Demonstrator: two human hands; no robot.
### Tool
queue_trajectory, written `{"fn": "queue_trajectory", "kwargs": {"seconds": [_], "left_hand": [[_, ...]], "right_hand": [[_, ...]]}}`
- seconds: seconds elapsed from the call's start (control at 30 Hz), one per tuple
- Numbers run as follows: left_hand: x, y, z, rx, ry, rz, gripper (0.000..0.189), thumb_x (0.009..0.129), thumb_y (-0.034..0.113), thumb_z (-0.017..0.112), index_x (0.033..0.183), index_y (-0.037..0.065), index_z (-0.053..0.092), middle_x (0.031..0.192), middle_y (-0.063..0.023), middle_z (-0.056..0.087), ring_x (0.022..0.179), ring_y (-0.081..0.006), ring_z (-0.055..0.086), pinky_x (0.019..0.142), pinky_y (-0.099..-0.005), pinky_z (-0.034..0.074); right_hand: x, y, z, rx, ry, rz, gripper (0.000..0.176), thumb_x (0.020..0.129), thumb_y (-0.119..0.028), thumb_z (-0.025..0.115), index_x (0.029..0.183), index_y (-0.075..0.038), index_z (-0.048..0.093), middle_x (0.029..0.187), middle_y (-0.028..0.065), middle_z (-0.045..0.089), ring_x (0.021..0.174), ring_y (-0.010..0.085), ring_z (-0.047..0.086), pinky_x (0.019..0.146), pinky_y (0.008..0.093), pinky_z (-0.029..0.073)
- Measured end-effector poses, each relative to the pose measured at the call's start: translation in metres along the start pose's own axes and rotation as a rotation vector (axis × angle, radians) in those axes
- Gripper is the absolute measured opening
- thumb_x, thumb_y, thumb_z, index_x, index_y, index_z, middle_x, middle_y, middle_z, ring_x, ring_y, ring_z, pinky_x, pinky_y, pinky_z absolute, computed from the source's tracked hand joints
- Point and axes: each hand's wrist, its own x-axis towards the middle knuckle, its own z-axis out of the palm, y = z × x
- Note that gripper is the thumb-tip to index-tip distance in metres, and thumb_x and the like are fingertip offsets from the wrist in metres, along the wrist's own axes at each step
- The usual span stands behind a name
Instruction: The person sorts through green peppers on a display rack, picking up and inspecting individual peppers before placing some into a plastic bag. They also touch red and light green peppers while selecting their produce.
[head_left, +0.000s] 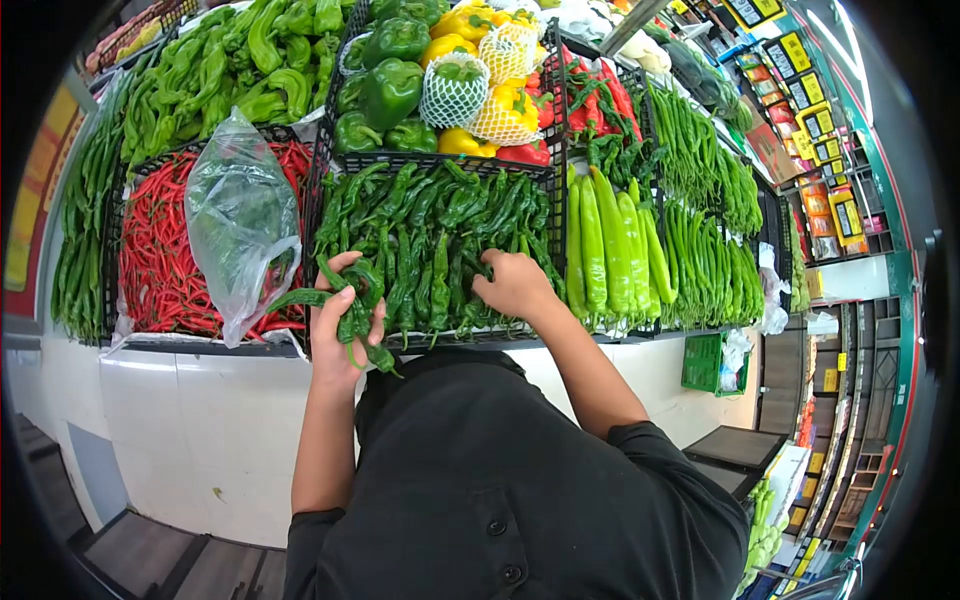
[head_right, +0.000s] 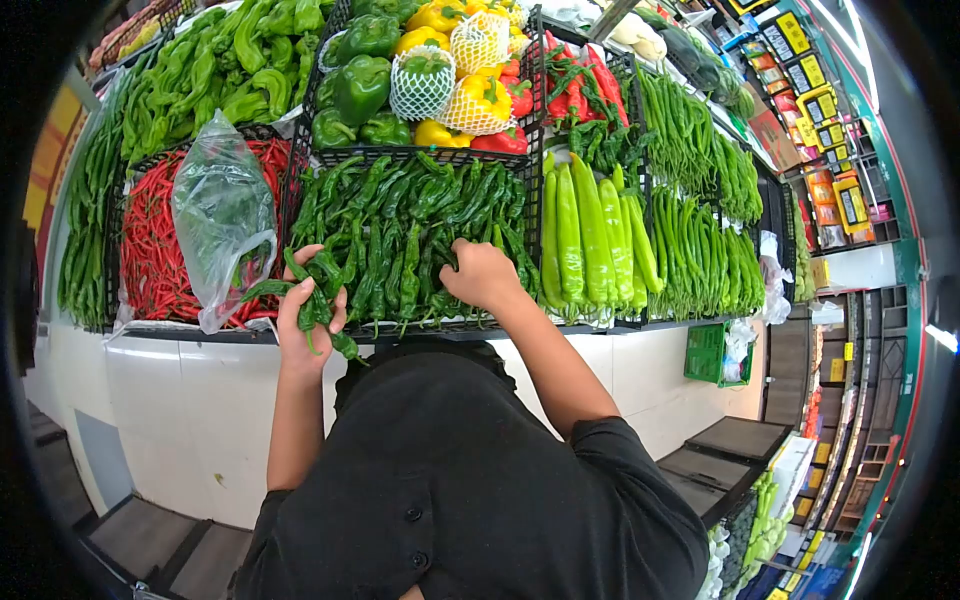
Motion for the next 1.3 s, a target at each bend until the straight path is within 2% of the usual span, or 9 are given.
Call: {"fn": "queue_trajectory", "kwargs": {"seconds": [0.17,0.3,0.33,0.47,0.77,0.97,1.17,1.2,1.3], "left_hand": [[0.000,-0.001,0.000,0.001,-0.009,-0.009,0.047,0.093,0.014,0.057,0.139,0.005,0.047,0.100,-0.0086,0.057,0.075,-0.0193,0.064,0.045,-0.0273,0.048],[-0.002,-0.002,-0.001,0.003,-0.003,-0.012,0.047,0.093,0.014,0.057,0.139,0.005,0.047,0.100,-0.0088,0.057,0.075,-0.0192,0.064,0.044,-0.0271,0.048],[-0.002,-0.003,-0.001,0.002,-0.003,-0.013,0.047,0.093,0.014,0.057,0.139,0.005,0.047,0.100,-0.0088,0.057,0.075,-0.0192,0.064,0.044,-0.0271,0.048],[-0.002,-0.004,-0.001,0.004,0.001,-0.013,0.048,0.093,0.014,0.058,0.139,0.005,0.047,0.100,-0.0086,0.056,0.075,-0.0191,0.064,0.044,-0.0270,0.048],[-0.007,-0.003,-0.004,0.035,0.042,-0.005,0.047,0.093,0.015,0.059,0.138,0.005,0.049,0.099,-0.0083,0.057,0.074,-0.0186,0.064,0.044,-0.0261,0.046],[-0.007,-0.005,-0.003,0.041,0.023,-0.017,0.047,0.093,0.015,0.059,0.138,0.005,0.049,0.100,-0.0083,0.057,0.074,-0.0185,0.064,0.044,-0.0260,0.047],[-0.008,-0.010,-0.002,0.045,-0.011,-0.050,0.047,0.094,0.015,0.058,0.139,0.006,0.048,0.101,-0.0086,0.057,0.076,-0.0188,0.064,0.045,-0.0258,0.048],[-0.007,-0.011,-0.001,0.048,-0.018,-0.058,0.047,0.094,0.015,0.058,0.139,0.006,0.048,0.101,-0.0086,0.057,0.076,-0.0188,0.064,0.045,-0.0258,0.049],[-0.005,-0.012,0.002,0.070,-0.027,-0.077,0.047,0.095,0.016,0.059,0.139,0.006,0.048,0.102,-0.0084,0.057,0.076,-0.0180,0.064,0.045,-0.0255,0.049]], "right_hand": [[0.003,0.007,-0.016,0.138,0.069,-0.011,0.032,0.079,-0.031,0.068,0.085,0.001,0.074,0.085,0.0257,0.072,0.085,0.0428,0.070,0.085,0.0491,0.056],[0.009,0.013,-0.029,-0.023,0.054,-0.005,0.031,0.077,-0.030,0.069,0.082,0.000,0.074,0.081,0.0241,0.071,0.082,0.0425,0.070,0.082,0.0481,0.057],[0.012,0.011,-0.031,-0.081,-0.018,0.021,0.031,0.076,-0.029,0.069,0.084,0.000,0.074,0.086,0.0243,0.072,0.086,0.0417,0.070,0.084,0.0481,0.057],[0.017,0.007,-0.010,-0.064,-0.050,-0.032,0.037,0.077,-0.030,0.069,0.095,0.002,0.074,0.101,0.0260,0.072,0.099,0.0411,0.069,0.092,0.0481,0.055],[0.030,0.005,0.001,0.107,-0.067,-0.026,0.040,0.080,-0.030,0.071,0.101,0.005,0.073,0.102,0.0270,0.073,0.101,0.0415,0.070,0.095,0.0460,0.054],[0.027,0.003,0.004,0.182,-0.049,-0.038,0.044,0.086,-0.029,0.074,0.113,0.004,0.067,0.095,0.0255,0.073,0.096,0.0414,0.071,0.089,0.0468,0.055],[-0.003,-0.005,-0.034,0.290,-0.018,-0.002,0.038,0.091,-0.031,0.073,0.110,0.000,0.066,0.084,0.0202,0.073,0.074,0.0379,0.071,0.072,0.0436,0.055],[-0.007,-0.005,-0.036,0.287,0.030,-0.045,0.033,0.092,-0.030,0.072,0.108,-0.001,0.066,0.077,0.0161,0.072,0.066,0.0325,0.070,0.065,0.0414,0.054],[-0.026,-0.017,-0.044,0.442,0.017,-0.157,0.028,0.094,-0.024,0.073,0.109,-0.002,0.065,0.066,0.0067,0.063,0.058,0.0136,0.058,0.057,0.0324,0.047]]}}
